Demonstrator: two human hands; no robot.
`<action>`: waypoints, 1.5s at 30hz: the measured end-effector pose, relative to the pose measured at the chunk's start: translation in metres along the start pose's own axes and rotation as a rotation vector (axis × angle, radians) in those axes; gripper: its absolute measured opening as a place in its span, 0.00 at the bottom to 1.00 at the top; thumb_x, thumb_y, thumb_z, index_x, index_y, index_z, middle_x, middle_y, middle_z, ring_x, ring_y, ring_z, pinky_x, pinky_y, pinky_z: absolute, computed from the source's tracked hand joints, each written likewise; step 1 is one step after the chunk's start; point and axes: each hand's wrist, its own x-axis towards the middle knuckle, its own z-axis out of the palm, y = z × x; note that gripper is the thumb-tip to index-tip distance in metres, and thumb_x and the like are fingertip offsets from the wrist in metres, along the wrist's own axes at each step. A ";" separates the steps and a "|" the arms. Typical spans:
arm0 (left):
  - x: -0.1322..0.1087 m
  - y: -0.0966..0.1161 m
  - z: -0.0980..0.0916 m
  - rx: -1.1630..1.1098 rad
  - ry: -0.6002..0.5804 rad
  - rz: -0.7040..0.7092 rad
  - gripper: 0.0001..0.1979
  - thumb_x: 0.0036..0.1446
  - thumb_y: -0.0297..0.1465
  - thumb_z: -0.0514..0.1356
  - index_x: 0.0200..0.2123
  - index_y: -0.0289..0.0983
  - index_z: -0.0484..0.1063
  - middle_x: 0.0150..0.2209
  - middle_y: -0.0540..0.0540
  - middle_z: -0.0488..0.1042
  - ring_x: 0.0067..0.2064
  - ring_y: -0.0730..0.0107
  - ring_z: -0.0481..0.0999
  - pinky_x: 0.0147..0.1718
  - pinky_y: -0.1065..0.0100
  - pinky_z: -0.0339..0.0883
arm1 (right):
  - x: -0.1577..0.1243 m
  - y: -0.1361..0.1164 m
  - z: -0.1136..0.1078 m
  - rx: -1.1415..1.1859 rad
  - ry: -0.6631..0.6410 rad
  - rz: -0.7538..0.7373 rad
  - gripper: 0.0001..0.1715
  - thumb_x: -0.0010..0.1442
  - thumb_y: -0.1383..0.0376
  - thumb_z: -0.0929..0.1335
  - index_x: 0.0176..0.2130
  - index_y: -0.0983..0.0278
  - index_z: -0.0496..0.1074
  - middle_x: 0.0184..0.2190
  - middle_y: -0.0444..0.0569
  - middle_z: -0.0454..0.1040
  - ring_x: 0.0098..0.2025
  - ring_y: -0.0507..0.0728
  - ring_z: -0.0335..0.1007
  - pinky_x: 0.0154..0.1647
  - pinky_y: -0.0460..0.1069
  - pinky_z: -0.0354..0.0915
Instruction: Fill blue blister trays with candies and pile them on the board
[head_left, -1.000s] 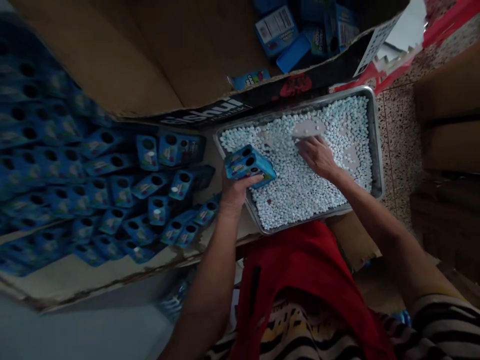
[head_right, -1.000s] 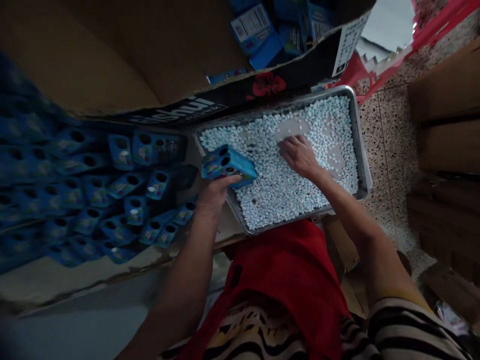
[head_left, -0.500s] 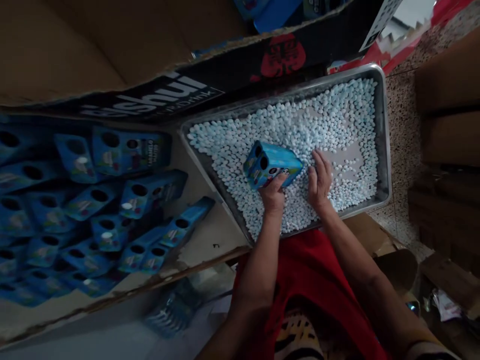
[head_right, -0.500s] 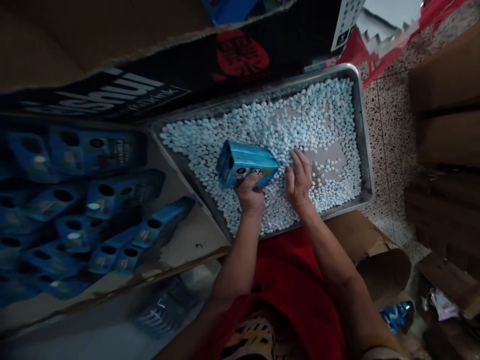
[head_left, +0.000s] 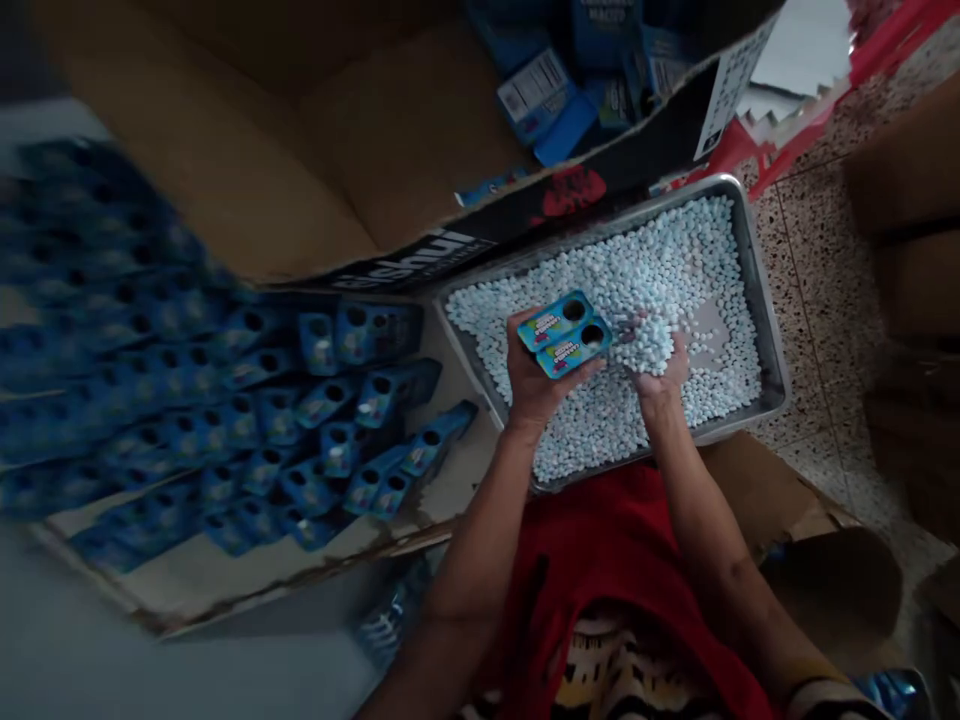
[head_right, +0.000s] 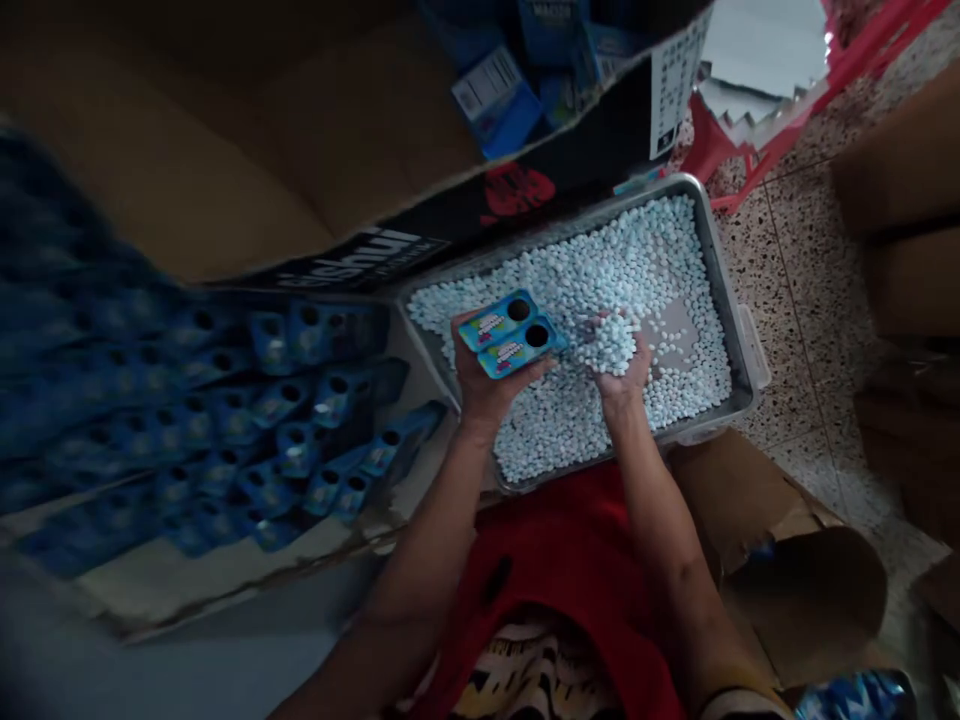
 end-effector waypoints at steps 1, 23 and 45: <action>0.003 -0.002 -0.014 0.088 -0.023 0.050 0.46 0.33 0.44 0.86 0.55 0.43 0.70 0.49 0.47 0.80 0.48 0.60 0.83 0.49 0.58 0.79 | -0.005 -0.003 0.005 0.020 -0.014 0.000 0.13 0.71 0.57 0.63 0.42 0.58 0.76 0.33 0.41 0.82 0.39 0.53 0.80 0.50 0.53 0.79; 0.007 0.015 -0.029 0.373 -0.089 0.135 0.39 0.39 0.35 0.82 0.55 0.43 0.74 0.52 0.43 0.80 0.53 0.50 0.81 0.56 0.53 0.75 | -0.062 0.011 0.119 -0.597 -0.348 -0.416 0.29 0.64 0.37 0.63 0.39 0.57 0.75 0.34 0.47 0.75 0.40 0.59 0.76 0.53 0.59 0.76; 0.009 -0.013 -0.023 0.161 -0.060 0.049 0.41 0.40 0.38 0.82 0.57 0.43 0.72 0.57 0.43 0.77 0.58 0.52 0.80 0.61 0.50 0.73 | -0.055 0.017 0.088 -0.981 -0.608 -0.498 0.27 0.67 0.40 0.63 0.34 0.55 0.78 0.42 0.49 0.82 0.56 0.64 0.78 0.69 0.65 0.69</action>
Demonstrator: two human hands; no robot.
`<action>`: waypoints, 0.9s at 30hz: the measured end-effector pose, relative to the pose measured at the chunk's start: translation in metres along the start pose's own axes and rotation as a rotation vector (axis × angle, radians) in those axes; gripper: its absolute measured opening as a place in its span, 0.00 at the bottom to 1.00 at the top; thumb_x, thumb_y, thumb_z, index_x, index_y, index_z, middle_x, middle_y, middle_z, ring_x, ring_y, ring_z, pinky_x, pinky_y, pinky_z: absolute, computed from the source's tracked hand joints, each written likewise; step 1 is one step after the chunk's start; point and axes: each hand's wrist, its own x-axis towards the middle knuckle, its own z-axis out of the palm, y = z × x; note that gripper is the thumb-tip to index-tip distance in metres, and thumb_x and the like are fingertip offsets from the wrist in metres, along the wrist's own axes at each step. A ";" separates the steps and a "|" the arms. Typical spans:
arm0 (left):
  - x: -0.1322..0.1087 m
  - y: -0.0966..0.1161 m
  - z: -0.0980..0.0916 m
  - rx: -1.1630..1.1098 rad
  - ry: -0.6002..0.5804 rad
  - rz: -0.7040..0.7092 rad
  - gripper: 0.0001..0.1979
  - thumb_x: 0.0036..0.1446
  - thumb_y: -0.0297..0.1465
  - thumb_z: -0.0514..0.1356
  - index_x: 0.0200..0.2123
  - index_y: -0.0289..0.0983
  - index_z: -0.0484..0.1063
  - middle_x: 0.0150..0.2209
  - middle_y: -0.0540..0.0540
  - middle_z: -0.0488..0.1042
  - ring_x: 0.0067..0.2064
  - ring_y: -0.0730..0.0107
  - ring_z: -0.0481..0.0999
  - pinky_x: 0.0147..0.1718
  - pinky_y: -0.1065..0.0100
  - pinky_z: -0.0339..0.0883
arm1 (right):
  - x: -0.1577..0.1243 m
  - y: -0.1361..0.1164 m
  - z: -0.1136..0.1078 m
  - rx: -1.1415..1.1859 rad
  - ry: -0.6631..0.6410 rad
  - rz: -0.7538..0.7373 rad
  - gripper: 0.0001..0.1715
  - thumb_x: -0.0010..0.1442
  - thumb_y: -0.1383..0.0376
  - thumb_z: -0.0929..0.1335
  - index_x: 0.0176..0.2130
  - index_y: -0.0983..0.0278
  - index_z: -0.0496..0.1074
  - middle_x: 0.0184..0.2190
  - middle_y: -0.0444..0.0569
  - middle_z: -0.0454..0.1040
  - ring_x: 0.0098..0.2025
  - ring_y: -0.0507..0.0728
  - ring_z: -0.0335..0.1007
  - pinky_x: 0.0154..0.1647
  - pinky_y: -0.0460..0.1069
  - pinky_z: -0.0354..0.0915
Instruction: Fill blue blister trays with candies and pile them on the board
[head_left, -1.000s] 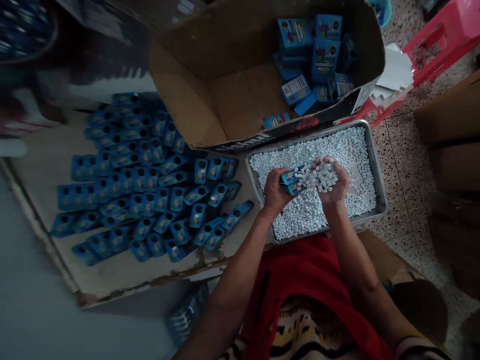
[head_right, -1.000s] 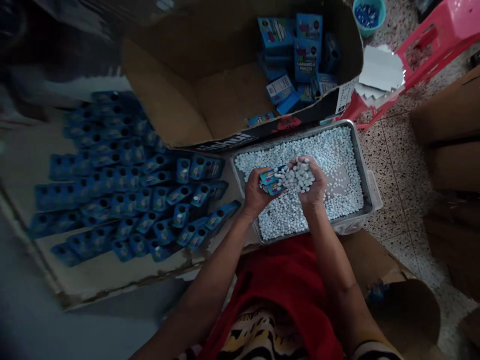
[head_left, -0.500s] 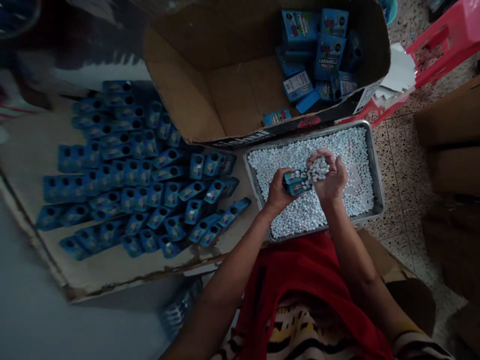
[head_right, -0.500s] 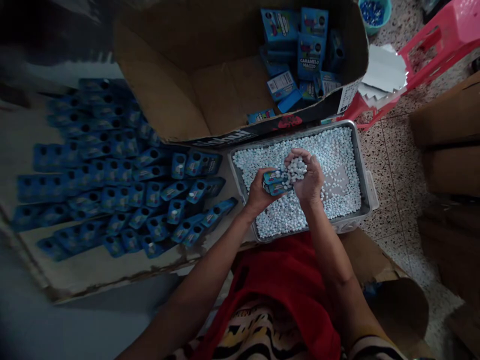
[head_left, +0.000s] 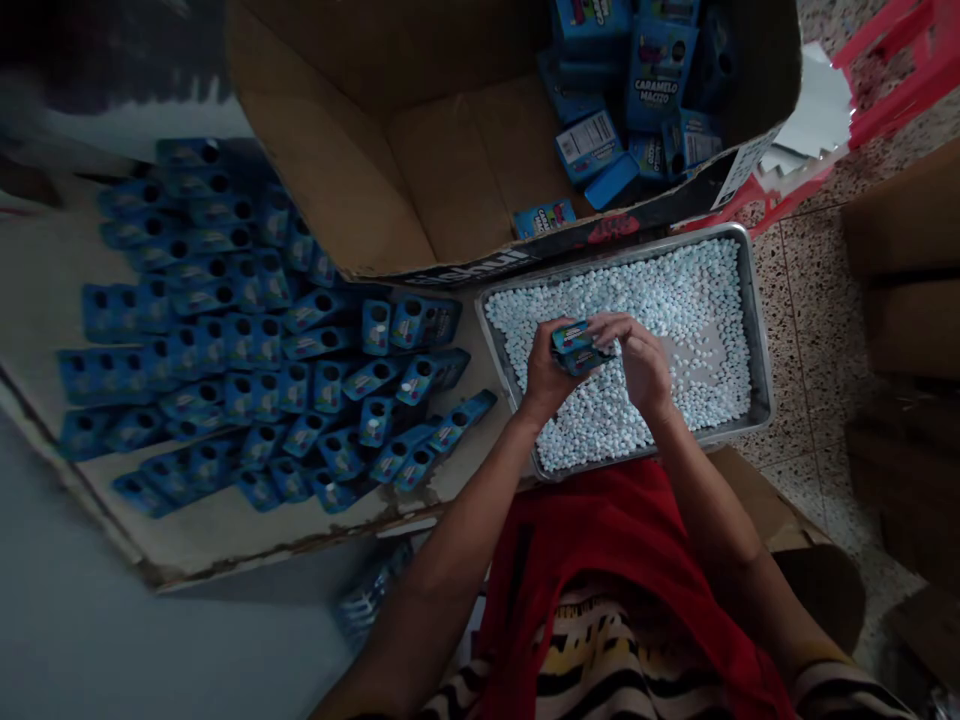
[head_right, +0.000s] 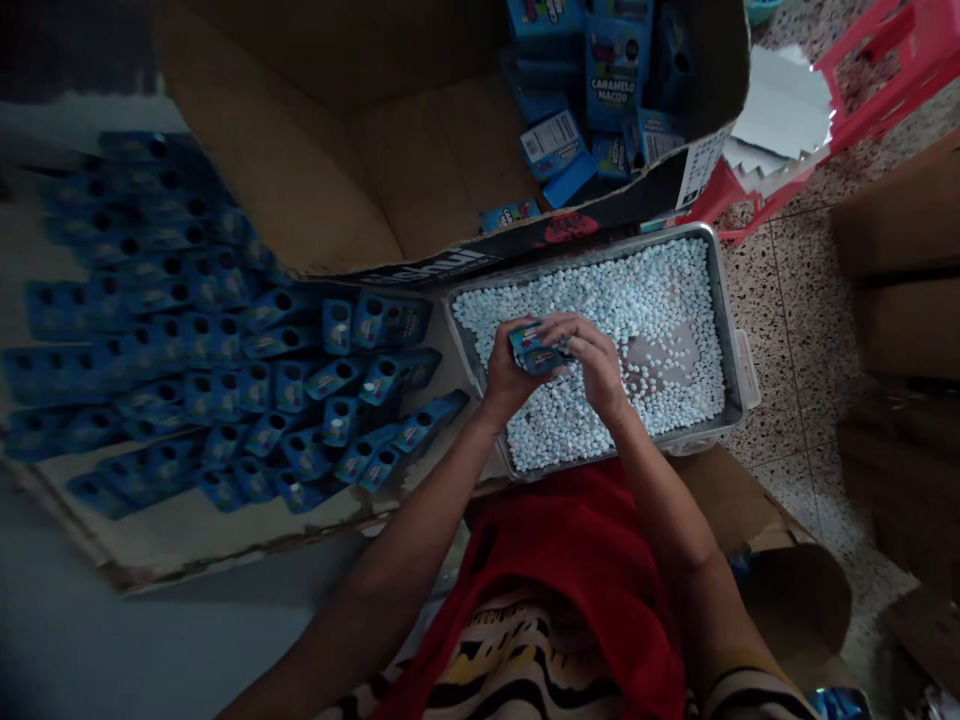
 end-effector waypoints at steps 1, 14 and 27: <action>-0.002 -0.001 -0.002 0.000 0.023 0.006 0.42 0.39 0.39 0.83 0.57 0.45 0.72 0.58 0.43 0.76 0.60 0.50 0.79 0.63 0.48 0.72 | -0.008 0.004 -0.007 -0.028 0.037 0.003 0.27 0.69 0.41 0.62 0.37 0.55 0.78 0.45 0.50 0.82 0.58 0.64 0.78 0.70 0.65 0.69; 0.000 -0.058 0.040 -0.033 0.673 -0.077 0.53 0.39 0.55 0.81 0.62 0.45 0.60 0.64 0.40 0.68 0.66 0.47 0.73 0.67 0.45 0.69 | 0.027 0.092 -0.137 -1.189 0.332 -0.051 0.39 0.71 0.42 0.64 0.71 0.59 0.67 0.79 0.59 0.55 0.83 0.69 0.42 0.81 0.75 0.41; 0.005 0.014 0.100 -0.444 0.364 -0.308 0.43 0.48 0.47 0.80 0.60 0.45 0.62 0.59 0.43 0.75 0.53 0.61 0.82 0.56 0.59 0.78 | 0.007 0.116 -0.030 0.123 0.803 0.148 0.19 0.63 0.52 0.68 0.48 0.61 0.77 0.49 0.50 0.83 0.55 0.58 0.80 0.67 0.61 0.73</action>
